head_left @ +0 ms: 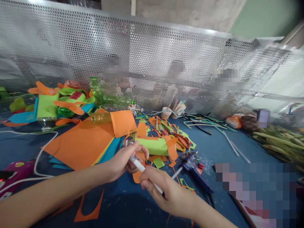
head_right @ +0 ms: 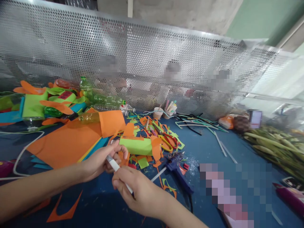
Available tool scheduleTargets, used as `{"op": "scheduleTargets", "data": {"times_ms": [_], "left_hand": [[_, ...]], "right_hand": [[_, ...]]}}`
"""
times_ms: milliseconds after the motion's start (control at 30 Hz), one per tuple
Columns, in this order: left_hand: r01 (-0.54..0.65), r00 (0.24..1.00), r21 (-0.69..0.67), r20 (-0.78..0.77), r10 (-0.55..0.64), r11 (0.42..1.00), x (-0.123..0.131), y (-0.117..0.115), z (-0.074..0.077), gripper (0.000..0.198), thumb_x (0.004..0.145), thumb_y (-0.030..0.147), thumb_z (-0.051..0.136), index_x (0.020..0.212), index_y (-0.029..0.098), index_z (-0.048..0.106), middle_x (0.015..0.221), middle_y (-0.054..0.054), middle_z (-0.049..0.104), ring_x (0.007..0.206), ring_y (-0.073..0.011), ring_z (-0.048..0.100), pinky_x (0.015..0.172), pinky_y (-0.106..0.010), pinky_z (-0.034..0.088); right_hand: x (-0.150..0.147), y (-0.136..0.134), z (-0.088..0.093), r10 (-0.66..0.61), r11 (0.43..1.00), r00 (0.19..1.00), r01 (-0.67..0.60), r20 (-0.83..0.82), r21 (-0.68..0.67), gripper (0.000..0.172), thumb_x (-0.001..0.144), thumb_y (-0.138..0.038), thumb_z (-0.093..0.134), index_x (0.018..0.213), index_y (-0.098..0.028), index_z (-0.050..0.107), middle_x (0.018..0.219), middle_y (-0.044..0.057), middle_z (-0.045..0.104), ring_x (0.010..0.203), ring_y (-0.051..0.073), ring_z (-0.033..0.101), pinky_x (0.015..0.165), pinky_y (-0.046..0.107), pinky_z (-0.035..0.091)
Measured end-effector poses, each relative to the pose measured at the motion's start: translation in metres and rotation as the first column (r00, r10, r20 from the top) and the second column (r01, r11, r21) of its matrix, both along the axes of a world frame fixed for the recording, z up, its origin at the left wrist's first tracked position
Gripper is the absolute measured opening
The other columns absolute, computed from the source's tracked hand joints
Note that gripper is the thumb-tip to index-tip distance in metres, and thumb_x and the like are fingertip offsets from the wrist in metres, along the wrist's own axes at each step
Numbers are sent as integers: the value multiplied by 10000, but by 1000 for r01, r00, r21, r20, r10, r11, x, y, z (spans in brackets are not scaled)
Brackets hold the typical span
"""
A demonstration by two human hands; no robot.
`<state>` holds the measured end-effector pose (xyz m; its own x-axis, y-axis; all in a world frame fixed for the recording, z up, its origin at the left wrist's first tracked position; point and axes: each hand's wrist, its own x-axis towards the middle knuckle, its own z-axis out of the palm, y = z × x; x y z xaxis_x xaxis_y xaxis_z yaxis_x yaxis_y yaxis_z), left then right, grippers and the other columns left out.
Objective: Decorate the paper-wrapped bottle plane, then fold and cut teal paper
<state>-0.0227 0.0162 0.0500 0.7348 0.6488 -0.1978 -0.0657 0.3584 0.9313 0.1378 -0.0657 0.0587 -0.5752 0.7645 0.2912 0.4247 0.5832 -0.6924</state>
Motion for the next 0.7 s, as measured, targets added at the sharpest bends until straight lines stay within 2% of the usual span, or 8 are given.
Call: {"op": "scheduleTargets", "data": {"times_ms": [133,267,333,400,467,533,600,700], "left_hand": [[89,996,115,-30,-86,989,14,30,30,502,888,612,342,802,163,549,485,76,259,398,-60,143,397,-197,99],[-123,992,407,27,123,905,29,58,40,600,917,610,138,884,173,548,510,57,321,428,-95,345,452,-211,308],[-101,973,694,-79,215,713,34,58,31,504,937,541,236,850,167,562,568,21,441,528,-122,464,560,-255,406],[118,924,897,-256,283,426,39,49,17,387,924,450,379,781,156,586,669,-25,542,664,-162,538,676,-307,445],[257,882,958,-287,374,131,43,37,2,257,894,357,468,877,141,607,860,-78,593,863,-224,562,779,-360,457],[363,846,930,-301,440,-61,47,26,-9,269,862,362,539,979,127,597,1010,-119,576,973,-270,535,825,-398,462],[401,825,903,-284,489,-152,49,21,-16,307,847,358,569,1036,117,579,1087,-141,551,1042,-295,505,874,-423,453],[421,811,890,-281,513,-178,49,21,-21,354,842,357,578,1106,122,547,1133,-141,536,1059,-293,496,897,-428,452]], "right_hand": [[15,16,20,-82,996,994,83,-70,11,192,948,-262,370,803,-203,481,699,-4,480,598,114,420,569,229,386],[65,65,45,-373,921,923,380,-91,85,341,963,-313,261,909,-202,578,704,7,515,623,139,462,611,263,398],[95,95,45,-569,819,815,549,112,170,341,929,-241,256,977,-209,592,722,9,552,681,155,510,668,273,409],[118,122,33,-621,784,751,594,224,180,281,854,-176,384,1017,-181,612,728,25,596,701,172,542,692,280,408],[132,143,15,-631,773,711,607,310,184,316,787,-136,480,1065,-165,625,674,22,614,648,171,548,666,266,404],[139,156,-3,-628,773,683,604,373,194,419,772,-143,534,1185,-188,587,754,29,659,675,171,571,673,257,411],[141,163,-16,-643,758,646,614,412,219,473,778,-192,578,1250,-193,551,911,61,679,766,181,593,718,263,421],[141,169,-27,-634,753,594,620,495,220,248,771,-263,624,992,-171,688,898,76,691,790,193,607,720,268,431]]}}
